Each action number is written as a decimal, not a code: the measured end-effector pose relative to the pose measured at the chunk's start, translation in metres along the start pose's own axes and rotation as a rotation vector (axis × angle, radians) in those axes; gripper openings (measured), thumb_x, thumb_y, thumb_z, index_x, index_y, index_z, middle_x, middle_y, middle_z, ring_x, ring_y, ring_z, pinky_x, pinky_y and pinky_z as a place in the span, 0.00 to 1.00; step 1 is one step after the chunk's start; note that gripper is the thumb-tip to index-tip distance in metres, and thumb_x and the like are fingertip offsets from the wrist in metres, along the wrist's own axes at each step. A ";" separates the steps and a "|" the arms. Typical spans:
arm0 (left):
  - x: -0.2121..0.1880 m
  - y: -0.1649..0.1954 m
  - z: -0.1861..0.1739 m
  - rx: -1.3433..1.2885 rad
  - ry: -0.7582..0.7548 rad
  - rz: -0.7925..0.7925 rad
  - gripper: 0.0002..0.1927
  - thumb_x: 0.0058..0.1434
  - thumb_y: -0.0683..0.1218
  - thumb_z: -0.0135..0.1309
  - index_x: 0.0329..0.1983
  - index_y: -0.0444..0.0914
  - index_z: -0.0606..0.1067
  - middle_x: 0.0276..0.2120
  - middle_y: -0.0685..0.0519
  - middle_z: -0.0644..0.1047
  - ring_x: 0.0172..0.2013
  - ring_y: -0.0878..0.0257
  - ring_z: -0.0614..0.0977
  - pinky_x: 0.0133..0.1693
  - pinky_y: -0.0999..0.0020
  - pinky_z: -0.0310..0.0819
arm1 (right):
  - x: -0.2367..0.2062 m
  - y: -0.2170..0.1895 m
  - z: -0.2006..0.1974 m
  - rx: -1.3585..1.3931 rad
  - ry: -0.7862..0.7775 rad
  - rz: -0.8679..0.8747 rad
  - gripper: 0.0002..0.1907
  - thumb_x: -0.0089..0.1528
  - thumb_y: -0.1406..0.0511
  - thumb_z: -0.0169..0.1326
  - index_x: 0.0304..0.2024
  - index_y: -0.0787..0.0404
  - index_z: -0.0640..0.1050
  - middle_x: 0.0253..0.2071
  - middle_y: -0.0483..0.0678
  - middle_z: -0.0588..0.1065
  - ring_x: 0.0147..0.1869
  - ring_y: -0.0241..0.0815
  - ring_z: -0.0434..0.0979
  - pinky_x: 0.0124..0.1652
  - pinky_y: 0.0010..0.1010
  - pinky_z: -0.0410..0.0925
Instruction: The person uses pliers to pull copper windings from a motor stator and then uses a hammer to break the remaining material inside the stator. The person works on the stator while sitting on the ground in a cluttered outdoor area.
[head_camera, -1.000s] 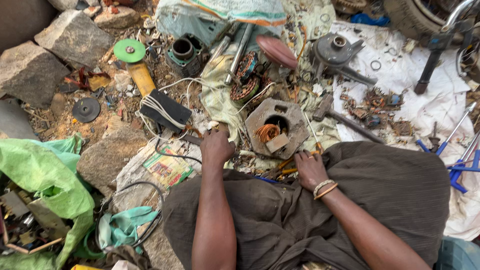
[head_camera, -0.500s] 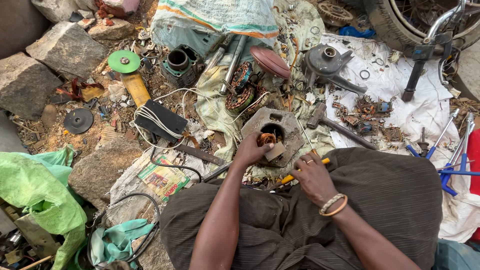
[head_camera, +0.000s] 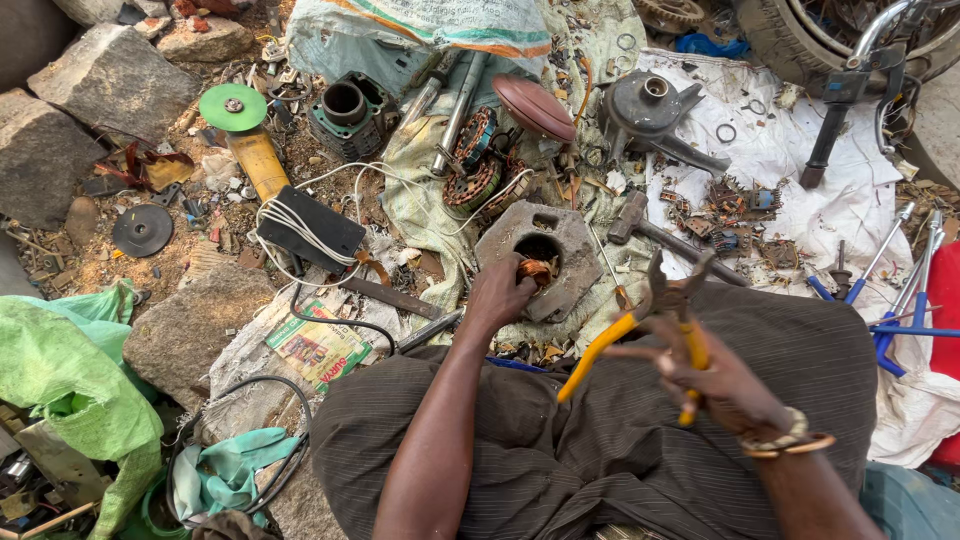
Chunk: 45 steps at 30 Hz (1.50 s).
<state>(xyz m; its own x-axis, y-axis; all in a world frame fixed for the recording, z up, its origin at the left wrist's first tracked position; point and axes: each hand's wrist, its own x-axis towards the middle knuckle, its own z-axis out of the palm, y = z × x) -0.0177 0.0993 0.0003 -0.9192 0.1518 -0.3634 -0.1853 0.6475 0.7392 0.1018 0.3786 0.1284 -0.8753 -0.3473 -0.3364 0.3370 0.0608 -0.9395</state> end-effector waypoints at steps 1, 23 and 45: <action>-0.001 0.000 -0.002 0.006 0.000 -0.002 0.17 0.62 0.47 0.55 0.52 0.35 0.75 0.33 0.41 0.82 0.32 0.53 0.83 0.39 0.51 0.79 | 0.004 0.009 0.011 0.205 -0.166 0.043 0.46 0.64 0.65 0.56 0.80 0.50 0.47 0.74 0.47 0.62 0.58 0.48 0.82 0.26 0.26 0.73; -0.001 -0.014 -0.013 -0.127 -0.104 0.174 0.28 0.60 0.37 0.53 0.65 0.46 0.72 0.56 0.46 0.79 0.54 0.52 0.81 0.58 0.54 0.73 | 0.067 0.075 0.074 1.022 -0.231 0.396 0.27 0.67 0.59 0.46 0.69 0.51 0.60 0.62 0.56 0.67 0.67 0.63 0.68 0.62 0.71 0.62; -0.019 -0.012 0.011 0.025 0.041 0.251 0.48 0.46 0.47 0.73 0.67 0.36 0.60 0.59 0.36 0.72 0.59 0.40 0.73 0.61 0.51 0.67 | 0.089 0.088 0.062 0.101 0.123 0.664 0.14 0.69 0.58 0.47 0.45 0.64 0.70 0.24 0.42 0.66 0.20 0.31 0.59 0.20 0.26 0.58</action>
<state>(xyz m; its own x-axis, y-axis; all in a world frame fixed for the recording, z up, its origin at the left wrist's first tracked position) 0.0057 0.0974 -0.0080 -0.9487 0.2804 -0.1463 0.0591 0.6117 0.7889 0.0751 0.2947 0.0199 -0.5031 -0.1574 -0.8498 0.8416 0.1342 -0.5231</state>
